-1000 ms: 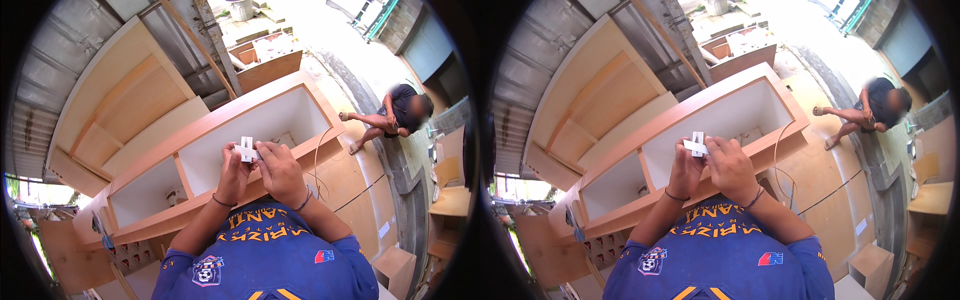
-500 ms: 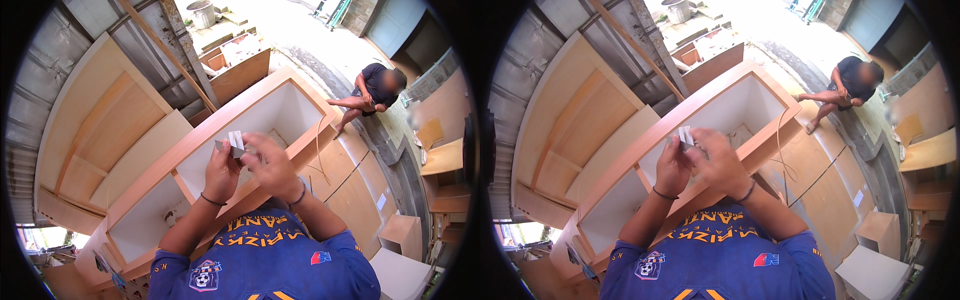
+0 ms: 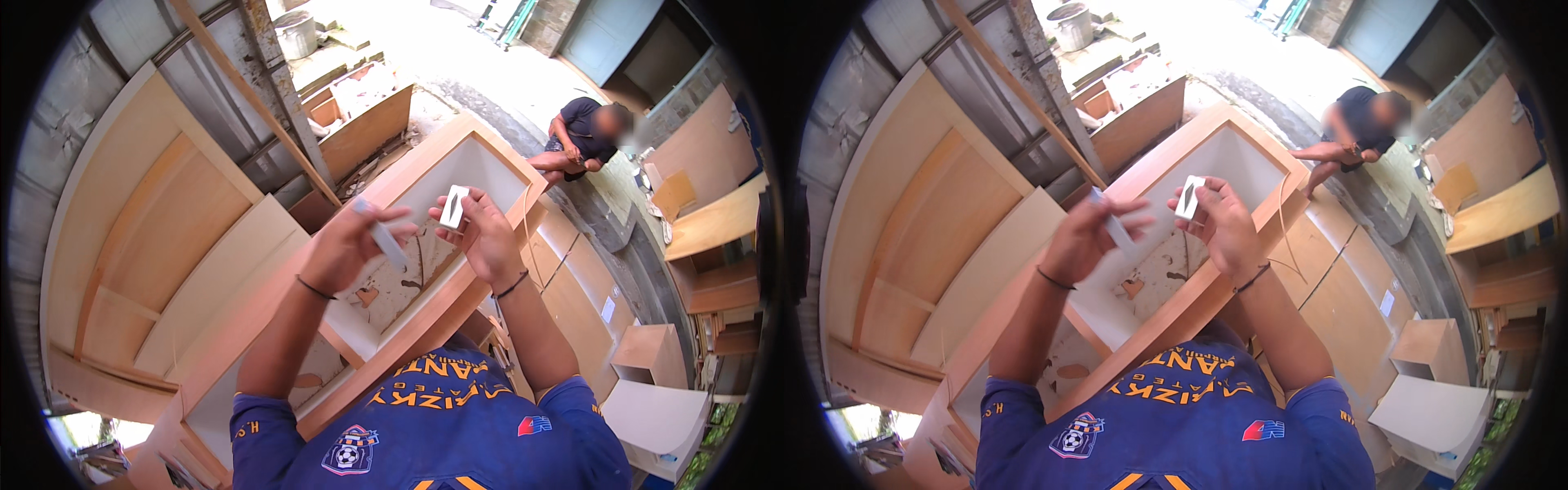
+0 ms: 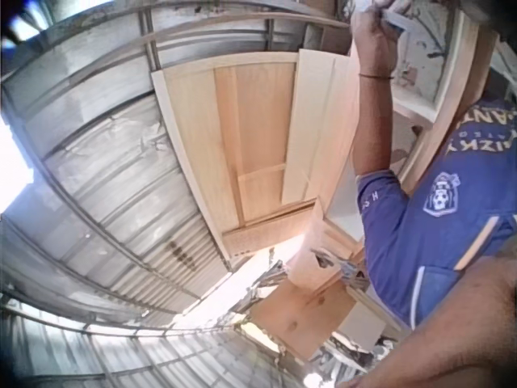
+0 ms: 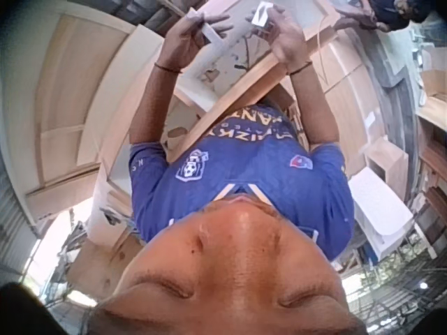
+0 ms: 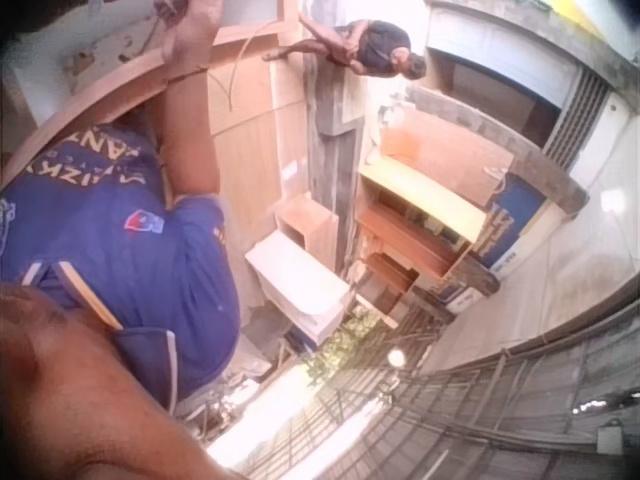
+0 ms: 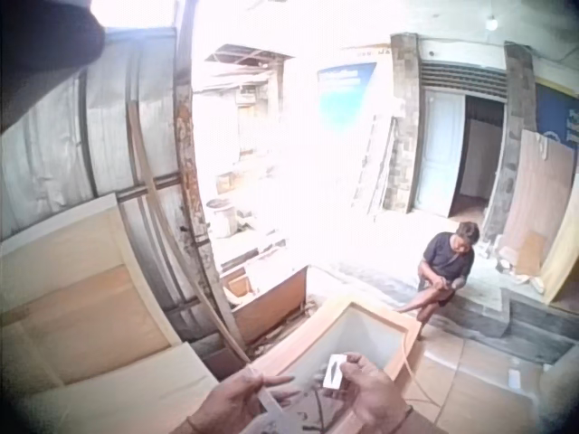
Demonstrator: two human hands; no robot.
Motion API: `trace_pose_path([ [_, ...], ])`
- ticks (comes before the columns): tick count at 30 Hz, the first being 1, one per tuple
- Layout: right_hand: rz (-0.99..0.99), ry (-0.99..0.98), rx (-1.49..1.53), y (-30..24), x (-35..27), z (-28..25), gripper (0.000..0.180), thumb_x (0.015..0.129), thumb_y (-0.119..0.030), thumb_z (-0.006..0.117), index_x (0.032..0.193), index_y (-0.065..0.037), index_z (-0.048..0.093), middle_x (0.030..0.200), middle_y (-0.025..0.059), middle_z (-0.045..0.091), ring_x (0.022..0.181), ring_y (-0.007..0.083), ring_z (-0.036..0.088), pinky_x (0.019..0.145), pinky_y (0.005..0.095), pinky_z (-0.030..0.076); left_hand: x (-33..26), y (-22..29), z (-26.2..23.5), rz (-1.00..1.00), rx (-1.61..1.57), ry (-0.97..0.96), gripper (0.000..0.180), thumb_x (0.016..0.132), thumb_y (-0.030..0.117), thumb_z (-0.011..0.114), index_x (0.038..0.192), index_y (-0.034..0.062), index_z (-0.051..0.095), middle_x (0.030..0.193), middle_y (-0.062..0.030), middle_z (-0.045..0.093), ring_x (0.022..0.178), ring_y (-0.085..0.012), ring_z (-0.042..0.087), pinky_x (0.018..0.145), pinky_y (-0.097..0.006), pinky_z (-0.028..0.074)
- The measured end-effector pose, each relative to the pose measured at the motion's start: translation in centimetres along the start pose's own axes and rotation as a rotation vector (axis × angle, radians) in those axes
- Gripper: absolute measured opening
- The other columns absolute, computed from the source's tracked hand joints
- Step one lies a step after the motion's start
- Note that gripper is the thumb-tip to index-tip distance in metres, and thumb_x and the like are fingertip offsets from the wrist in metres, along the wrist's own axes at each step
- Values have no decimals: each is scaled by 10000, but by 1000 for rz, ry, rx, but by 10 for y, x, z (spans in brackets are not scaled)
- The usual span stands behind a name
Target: The person applies a flexible edging strip to the exposed rims of a wooden cabinet, using a white pressing block to secure the adhesive and a utility knife to trim the excess material.
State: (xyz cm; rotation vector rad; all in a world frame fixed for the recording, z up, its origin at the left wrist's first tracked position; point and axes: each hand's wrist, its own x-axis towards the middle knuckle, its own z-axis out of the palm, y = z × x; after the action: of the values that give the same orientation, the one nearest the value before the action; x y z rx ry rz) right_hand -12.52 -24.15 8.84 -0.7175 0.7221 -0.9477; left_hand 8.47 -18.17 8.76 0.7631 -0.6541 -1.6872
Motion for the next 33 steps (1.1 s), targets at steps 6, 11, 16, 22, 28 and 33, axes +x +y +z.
trace_pose_path([
  [6, 15, 431, 61, 8, 89, -26, 218, 930, -323, 495, 942, -110, 454, 761, 18, 475, 589, 115, 451, 489, 256, 354, 55, 31, -133, 533, 975, 620, 207, 923, 214, 504, 844, 42, 419, 696, -133, 568, 599, -263, 578, 561, -363, 472],
  [11, -84, 664, 109, 25, 142, -36, 215, 924, -311, 481, 852, -108, 467, 678, -1, 427, 537, 104, 396, 431, 238, 324, 58, -6, -148, 302, 1442, 493, 206, 887, 207, 506, 859, 20, 424, 765, -249, 590, 752, -437, 569, 648, -481, 433],
  [16, -184, 623, -46, 39, 164, -48, 200, 908, -289, 530, 934, -91, 523, 694, -12, 446, 562, 90, 402, 443, 224, 329, 53, -10, -142, 238, 1407, 376, 205, 882, 216, 494, 913, 16, 463, 803, -259, 597, 796, -439, 567, 697, -502, 429],
  [22, -252, 599, -107, 47, 155, -40, 307, 880, -318, 600, 1014, -48, 540, 740, -8, 472, 600, 87, 411, 467, 220, 355, 53, -7, -140, 196, 1428, 334, 220, 894, 218, 474, 914, 0, 482, 842, -271, 592, 829, -446, 556, 716, -488, 426],
  [28, -256, 660, -111, 55, 165, -32, 316, 845, -313, 654, 939, -39, 527, 749, 11, 477, 614, 94, 418, 472, 219, 356, 49, 0, -135, 148, 1252, 351, 272, 870, 262, 522, 910, 0, 583, 808, -242, 611, 782, -393, 588, 703, -439, 449],
  [33, -165, 588, -83, 48, 157, -41, 242, 855, -291, 650, 864, -82, 530, 712, -3, 467, 596, 98, 432, 492, 234, 365, 48, 6, -113, 61, 1120, 214, 284, 827, 266, 590, 809, -14, 637, 768, -203, 621, 723, -325, 593, 681, -376, 455],
])
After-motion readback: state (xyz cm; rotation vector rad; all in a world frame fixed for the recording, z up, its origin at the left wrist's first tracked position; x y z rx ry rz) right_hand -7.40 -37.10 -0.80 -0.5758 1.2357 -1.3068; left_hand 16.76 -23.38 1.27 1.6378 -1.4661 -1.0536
